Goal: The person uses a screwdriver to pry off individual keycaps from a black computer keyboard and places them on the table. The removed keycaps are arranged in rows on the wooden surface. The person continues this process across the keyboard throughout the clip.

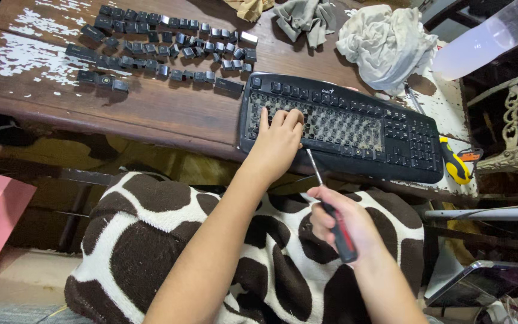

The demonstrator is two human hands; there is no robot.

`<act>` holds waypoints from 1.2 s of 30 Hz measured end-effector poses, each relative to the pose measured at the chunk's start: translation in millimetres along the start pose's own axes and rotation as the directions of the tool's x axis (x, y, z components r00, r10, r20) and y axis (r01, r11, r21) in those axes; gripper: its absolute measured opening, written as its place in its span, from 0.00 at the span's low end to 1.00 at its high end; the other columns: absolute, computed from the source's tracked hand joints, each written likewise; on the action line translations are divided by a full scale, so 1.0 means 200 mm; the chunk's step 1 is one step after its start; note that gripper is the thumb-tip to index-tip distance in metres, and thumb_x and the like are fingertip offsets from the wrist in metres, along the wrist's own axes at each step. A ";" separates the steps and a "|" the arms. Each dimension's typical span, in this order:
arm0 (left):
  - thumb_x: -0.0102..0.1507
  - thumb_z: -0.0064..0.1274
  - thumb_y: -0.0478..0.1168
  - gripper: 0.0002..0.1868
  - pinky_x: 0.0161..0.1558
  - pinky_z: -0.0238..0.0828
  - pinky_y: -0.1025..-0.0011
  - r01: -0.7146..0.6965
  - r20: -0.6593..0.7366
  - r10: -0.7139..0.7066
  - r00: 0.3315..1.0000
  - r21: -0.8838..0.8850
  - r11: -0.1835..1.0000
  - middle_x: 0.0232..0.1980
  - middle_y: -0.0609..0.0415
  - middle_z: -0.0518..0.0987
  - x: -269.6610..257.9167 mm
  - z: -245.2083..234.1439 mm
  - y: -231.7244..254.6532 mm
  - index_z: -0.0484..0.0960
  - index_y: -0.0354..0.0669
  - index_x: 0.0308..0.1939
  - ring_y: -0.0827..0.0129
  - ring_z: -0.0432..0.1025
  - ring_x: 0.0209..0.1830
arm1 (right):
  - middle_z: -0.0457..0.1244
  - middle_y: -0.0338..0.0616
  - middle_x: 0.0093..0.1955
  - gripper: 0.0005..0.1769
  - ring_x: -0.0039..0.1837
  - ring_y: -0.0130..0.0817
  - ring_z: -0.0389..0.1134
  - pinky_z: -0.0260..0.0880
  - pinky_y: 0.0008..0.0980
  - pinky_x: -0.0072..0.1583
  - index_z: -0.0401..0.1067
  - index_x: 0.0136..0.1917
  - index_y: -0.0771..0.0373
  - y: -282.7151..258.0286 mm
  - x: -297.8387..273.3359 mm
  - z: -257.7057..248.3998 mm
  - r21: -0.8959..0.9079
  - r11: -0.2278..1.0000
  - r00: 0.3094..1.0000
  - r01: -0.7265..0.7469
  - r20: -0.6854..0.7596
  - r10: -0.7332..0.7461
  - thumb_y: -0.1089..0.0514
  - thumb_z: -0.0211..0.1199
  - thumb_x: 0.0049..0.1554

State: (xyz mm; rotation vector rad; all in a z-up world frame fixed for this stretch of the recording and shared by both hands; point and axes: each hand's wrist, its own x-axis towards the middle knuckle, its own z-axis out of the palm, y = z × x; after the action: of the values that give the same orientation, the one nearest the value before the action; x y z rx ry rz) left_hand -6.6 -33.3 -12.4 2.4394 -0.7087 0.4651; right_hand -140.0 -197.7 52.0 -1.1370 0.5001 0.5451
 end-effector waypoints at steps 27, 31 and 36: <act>0.69 0.48 0.40 0.08 0.48 0.74 0.64 0.485 0.285 -0.395 0.873 -0.442 0.754 0.44 0.48 0.84 0.08 -0.43 -0.28 0.78 0.41 0.46 0.59 0.79 0.45 | 0.60 0.38 0.29 0.07 0.29 0.24 0.60 0.62 0.27 0.30 0.71 0.51 0.63 -0.19 0.13 -0.07 -0.323 0.840 0.802 0.437 -0.283 -0.526 0.57 0.60 0.62; 0.66 0.52 0.37 0.08 0.48 0.74 0.61 0.325 0.035 -0.344 0.938 -0.429 0.843 0.46 0.43 0.84 0.05 -0.60 -0.53 0.80 0.38 0.47 0.55 0.79 0.45 | 0.60 0.39 0.28 0.07 0.27 0.26 0.59 0.61 0.27 0.30 0.71 0.52 0.62 -0.21 0.16 -0.08 -0.338 0.826 0.807 0.451 -0.241 -0.539 0.56 0.60 0.63; 0.67 0.53 0.35 0.07 0.47 0.72 0.59 0.344 -0.027 -0.360 0.933 -0.237 0.909 0.45 0.41 0.83 -0.03 -0.75 -0.82 0.82 0.36 0.46 0.49 0.77 0.46 | 0.61 0.40 0.29 0.09 0.28 0.26 0.60 0.63 0.27 0.30 0.71 0.51 0.63 -0.17 0.28 -0.08 -0.342 0.826 0.838 0.449 -0.160 -0.521 0.56 0.61 0.62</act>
State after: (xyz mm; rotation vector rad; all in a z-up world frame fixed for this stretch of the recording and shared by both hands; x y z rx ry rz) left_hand 56.7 173.7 35.1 2.2519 -0.2617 0.3037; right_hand -77.1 -215.3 35.0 -1.5686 0.3212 0.0187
